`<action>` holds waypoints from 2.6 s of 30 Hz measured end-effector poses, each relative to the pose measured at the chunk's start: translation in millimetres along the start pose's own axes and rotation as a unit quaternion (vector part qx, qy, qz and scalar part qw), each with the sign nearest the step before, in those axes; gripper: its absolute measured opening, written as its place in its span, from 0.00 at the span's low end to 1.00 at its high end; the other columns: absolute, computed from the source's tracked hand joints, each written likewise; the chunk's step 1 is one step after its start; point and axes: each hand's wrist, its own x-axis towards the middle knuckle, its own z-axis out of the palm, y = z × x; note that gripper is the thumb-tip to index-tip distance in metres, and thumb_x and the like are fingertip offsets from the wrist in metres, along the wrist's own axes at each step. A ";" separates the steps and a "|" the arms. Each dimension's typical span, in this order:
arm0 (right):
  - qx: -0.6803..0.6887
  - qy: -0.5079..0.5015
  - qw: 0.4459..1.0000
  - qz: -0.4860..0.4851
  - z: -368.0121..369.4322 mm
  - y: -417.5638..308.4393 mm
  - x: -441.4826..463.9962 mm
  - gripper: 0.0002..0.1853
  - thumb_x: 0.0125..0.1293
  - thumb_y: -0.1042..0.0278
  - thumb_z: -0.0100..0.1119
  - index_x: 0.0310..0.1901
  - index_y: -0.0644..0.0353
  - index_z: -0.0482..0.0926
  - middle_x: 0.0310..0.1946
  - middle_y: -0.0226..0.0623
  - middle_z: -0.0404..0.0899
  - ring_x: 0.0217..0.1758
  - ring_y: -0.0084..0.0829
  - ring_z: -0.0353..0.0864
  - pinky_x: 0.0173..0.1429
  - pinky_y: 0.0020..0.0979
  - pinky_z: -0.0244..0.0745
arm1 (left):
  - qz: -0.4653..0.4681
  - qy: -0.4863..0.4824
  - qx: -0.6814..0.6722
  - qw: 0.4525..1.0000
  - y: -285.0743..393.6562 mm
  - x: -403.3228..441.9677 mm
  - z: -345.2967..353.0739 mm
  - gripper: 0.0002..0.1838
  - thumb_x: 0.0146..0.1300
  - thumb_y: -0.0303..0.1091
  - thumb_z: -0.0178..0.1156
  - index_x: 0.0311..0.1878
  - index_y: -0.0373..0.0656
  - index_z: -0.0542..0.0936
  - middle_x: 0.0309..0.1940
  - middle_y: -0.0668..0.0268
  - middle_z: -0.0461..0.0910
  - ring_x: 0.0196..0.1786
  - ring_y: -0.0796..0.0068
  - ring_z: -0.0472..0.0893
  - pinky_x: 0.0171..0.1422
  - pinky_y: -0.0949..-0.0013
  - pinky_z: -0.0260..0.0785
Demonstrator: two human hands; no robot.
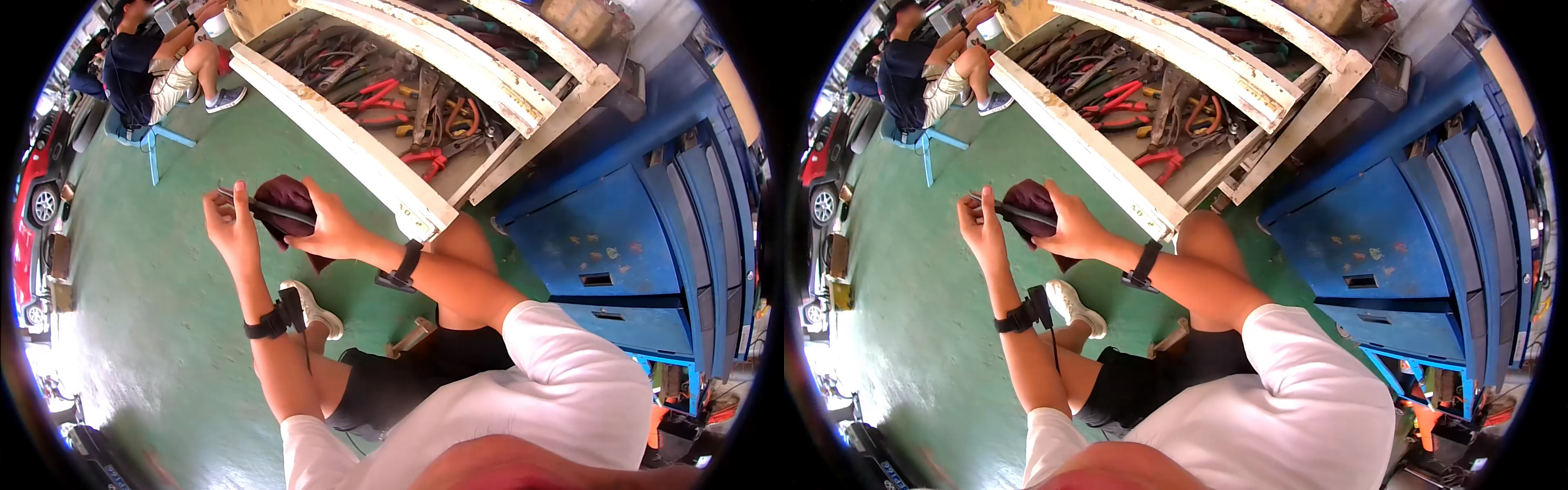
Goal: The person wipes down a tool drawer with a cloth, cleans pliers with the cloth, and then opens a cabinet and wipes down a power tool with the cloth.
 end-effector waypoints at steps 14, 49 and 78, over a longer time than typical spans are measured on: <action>-0.146 -0.017 0.987 -0.064 -5.9 7.1 0.5 0.33 0.44 0.78 0.68 0.55 0.66 0.65 0.48 0.52 0.68 0.53 0.53 0.72 0.56 0.44 0.72 | -0.282 -0.110 -0.285 0.909 -9.0 -6.0 -5.0 0.15 0.77 0.46 0.51 0.40 0.43 0.74 0.25 0.72 0.66 0.23 0.81 0.69 0.30 0.70 0.70; 0.351 -0.203 0.893 0.197 3.8 1.2 0.7 0.20 0.63 0.71 0.70 0.48 0.56 0.67 0.55 0.35 0.73 0.59 0.24 0.72 0.63 0.29 0.71 | -0.010 -0.101 -0.147 0.984 17.1 -32.6 -9.6 0.21 0.76 0.33 0.53 0.24 0.41 0.64 0.18 0.76 0.60 0.24 0.87 0.59 0.27 0.73 0.49; 0.247 -0.081 0.963 0.073 36.7 27.4 -8.1 0.15 0.81 0.61 0.43 0.54 0.63 0.74 0.45 0.31 0.80 0.48 0.24 0.80 0.54 0.26 0.74 | -0.070 -0.051 -0.234 0.968 6.8 -32.7 -4.5 0.21 0.80 0.42 0.51 0.31 0.36 0.71 0.22 0.78 0.63 0.29 0.87 0.60 0.29 0.74 0.57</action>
